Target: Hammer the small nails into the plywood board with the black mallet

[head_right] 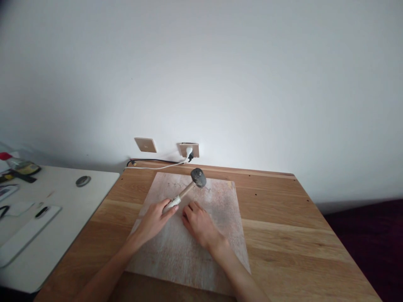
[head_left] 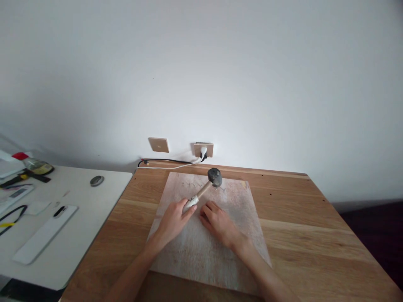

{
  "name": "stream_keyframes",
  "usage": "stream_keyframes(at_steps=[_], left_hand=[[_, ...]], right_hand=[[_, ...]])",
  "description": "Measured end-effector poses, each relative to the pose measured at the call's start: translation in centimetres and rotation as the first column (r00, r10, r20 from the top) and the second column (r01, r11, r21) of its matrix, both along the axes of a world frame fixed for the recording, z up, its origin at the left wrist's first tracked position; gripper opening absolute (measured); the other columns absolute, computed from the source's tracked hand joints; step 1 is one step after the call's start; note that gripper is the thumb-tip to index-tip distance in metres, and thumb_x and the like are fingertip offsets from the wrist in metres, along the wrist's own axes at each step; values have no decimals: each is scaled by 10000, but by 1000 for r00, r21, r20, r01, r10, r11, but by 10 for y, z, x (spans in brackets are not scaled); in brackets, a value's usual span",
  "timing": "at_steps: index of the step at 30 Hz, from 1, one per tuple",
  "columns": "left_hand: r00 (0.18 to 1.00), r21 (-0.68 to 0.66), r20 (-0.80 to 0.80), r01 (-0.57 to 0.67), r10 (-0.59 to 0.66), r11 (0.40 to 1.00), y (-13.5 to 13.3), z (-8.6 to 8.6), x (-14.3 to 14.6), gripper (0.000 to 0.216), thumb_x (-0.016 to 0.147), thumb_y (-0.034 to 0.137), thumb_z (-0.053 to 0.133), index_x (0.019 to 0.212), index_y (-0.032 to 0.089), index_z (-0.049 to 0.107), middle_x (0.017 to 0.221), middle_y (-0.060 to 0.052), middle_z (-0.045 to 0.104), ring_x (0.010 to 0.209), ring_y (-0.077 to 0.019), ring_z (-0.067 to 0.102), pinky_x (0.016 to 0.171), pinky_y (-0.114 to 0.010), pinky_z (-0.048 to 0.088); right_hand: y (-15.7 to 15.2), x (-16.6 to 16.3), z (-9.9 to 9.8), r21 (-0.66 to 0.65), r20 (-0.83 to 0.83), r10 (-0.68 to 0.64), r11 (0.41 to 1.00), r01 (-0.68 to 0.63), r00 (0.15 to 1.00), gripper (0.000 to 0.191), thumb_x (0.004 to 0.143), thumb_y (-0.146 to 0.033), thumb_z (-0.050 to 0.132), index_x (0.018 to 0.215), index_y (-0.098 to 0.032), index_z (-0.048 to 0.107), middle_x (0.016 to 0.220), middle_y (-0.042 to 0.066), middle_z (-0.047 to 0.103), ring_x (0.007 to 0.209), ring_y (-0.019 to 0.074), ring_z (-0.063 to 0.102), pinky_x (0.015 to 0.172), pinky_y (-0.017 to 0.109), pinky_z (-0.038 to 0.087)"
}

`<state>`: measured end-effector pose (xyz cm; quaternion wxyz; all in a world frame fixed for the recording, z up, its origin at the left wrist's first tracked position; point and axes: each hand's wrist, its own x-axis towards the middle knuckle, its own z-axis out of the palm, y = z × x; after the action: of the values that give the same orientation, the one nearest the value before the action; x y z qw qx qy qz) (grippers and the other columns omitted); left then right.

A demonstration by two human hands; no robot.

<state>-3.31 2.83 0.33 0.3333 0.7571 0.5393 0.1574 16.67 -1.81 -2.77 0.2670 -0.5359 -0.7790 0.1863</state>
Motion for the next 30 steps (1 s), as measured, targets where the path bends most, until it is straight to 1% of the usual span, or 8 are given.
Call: stream_keyframes(at_steps=[3, 6, 9, 12, 17, 21, 25, 30], left_hand=[[998, -21, 60, -24, 25, 999, -2, -6, -6, 352, 1014, 505, 518, 934, 202, 679, 769, -10, 693, 741, -167, 648, 692, -251, 351], [990, -28, 123, -62, 64, 998, -3, -12, -9, 380, 998, 534, 514, 872, 203, 653, 687, 24, 611, 677, -139, 588, 663, -243, 320], [981, -25, 169, -91, 94, 996, -3, -17, -9, 398, 979, 557, 518, 825, 207, 627, 650, 39, 563, 653, -127, 557, 653, -241, 301], [975, -33, 196, -97, 102, 995, -2, -19, -9, 414, 966, 583, 514, 813, 211, 611, 636, 44, 547, 637, -124, 543, 650, -242, 287], [973, -27, 207, -102, 106, 994, -1, -21, -9, 435, 951, 612, 513, 797, 214, 597, 641, 39, 547, 645, -131, 539, 658, -245, 280], [973, -28, 207, -100, 104, 995, -3, -21, -10, 433, 961, 613, 507, 805, 218, 595, 645, 39, 546, 648, -133, 539, 662, -244, 283], [972, -36, 207, -105, 111, 994, -3, -22, -9, 428, 968, 610, 504, 814, 221, 592, 643, 41, 543, 647, -133, 539, 662, -244, 281], [975, -33, 194, -105, 109, 994, -3, -23, -9, 428, 973, 606, 499, 805, 222, 586, 644, 38, 548, 646, -136, 544, 662, -248, 276]], right_hand=[[1, 26, 0, -6, -40, -52, 999, 52, 998, 83, 973, -167, 608, 911, -216, 634, 896, 45, 724, 802, 209, 705, 742, 315, 584], [3, 69, 0, 4, -93, -187, 982, 188, 978, 141, 1027, -268, 523, 946, -222, 629, 819, 32, 727, 693, 185, 696, 676, 295, 575], [9, 111, -1, 36, -129, -328, 941, 335, 936, 177, 997, -317, 513, 949, -221, 655, 886, 68, 750, 728, 201, 721, 695, 316, 588], [18, 133, -4, 53, -132, -383, 918, 392, 914, 183, 947, -318, 520, 922, -219, 672, 902, 77, 756, 727, 203, 729, 702, 324, 592], [31, 130, -10, 52, -69, -346, 935, 350, 936, 165, 903, -278, 531, 895, -219, 684, 872, 61, 745, 729, 198, 726, 730, 319, 583], [36, 126, -9, 53, 17, -312, 949, 310, 950, 159, 886, -200, 528, 924, -213, 681, 887, 71, 729, 778, 207, 709, 767, 325, 563], [38, 128, -3, 36, 112, -280, 960, 278, 953, 238, 850, -107, 534, 1012, -199, 682, 907, 79, 731, 802, 220, 694, 769, 326, 541], [42, 128, 2, 16, 202, -250, 968, 252, 947, 317, 852, -45, 524, 1086, -174, 694, 942, 104, 737, 880, 245, 702, 818, 335, 538]])
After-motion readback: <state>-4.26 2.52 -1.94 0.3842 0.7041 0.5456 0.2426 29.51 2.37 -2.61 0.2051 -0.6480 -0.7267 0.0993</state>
